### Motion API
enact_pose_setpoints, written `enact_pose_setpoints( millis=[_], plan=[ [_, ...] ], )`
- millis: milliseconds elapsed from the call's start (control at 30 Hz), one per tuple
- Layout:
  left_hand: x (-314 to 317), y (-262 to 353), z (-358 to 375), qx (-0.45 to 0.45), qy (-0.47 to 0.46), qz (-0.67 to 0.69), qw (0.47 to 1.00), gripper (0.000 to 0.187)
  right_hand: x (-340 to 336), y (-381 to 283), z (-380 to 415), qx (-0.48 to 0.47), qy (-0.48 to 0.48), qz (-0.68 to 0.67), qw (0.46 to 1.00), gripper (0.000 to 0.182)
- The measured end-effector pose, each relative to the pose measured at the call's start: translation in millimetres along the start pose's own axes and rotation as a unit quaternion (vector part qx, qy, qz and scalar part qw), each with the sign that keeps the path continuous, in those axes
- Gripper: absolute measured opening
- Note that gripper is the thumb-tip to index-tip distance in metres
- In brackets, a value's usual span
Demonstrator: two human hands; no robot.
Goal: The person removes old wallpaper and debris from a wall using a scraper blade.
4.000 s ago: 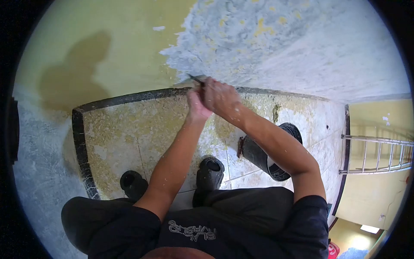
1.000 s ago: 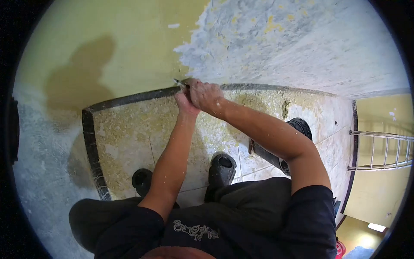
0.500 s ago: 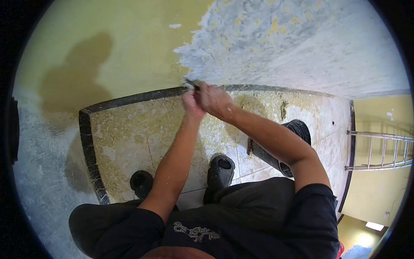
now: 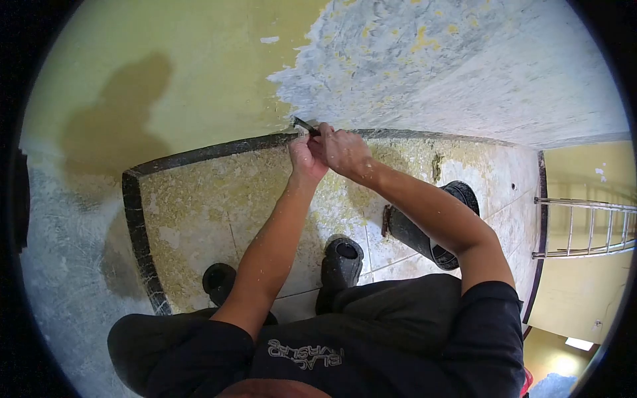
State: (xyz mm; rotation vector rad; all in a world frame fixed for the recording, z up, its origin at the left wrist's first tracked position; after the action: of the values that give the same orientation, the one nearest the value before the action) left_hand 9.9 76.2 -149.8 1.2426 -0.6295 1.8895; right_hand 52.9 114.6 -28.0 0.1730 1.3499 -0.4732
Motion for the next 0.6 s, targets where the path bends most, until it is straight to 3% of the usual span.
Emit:
enact_pose_setpoints(
  millis=[67,133,200,333,400,600],
  plan=[
    [22,5,17,-0.01,0.028,0.016,0.999,0.029,-1,0,-2,-0.031,0.063,0.013,0.997,0.036],
    [20,24,20,0.017,0.026,-0.022,0.999,0.034,-10,-22,-9,-0.044,0.059,-0.014,0.997,0.037],
    [24,51,28,0.046,-0.05,0.022,0.997,0.037,-5,-38,-17,-0.053,0.052,-0.039,0.997,0.038],
    [28,61,34,0.064,-0.023,-0.013,0.998,0.04,-11,-50,-20,-0.121,0.097,-0.02,0.988,0.036],
    [30,45,29,0.068,-0.003,-0.004,0.998,0.029,-15,-41,-13,-0.036,0.016,-0.011,0.999,0.038],
    [45,-1,28,-0.052,0.049,0.005,0.997,0.01,-27,1,15,0.025,0.056,-0.04,0.997,0.036]
  ],
)
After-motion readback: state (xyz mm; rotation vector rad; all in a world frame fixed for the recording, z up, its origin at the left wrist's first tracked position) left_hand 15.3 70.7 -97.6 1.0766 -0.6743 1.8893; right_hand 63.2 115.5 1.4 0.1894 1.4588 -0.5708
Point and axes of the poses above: each hand's wrist, its own z-axis away from the middle knuckle, its own x-axis out of the palm, y = z × x, the point moved 3 cm from there along -z, towards the middle knuckle, and after that the axes turned 3 degrees about x, right-handed, at the moved point
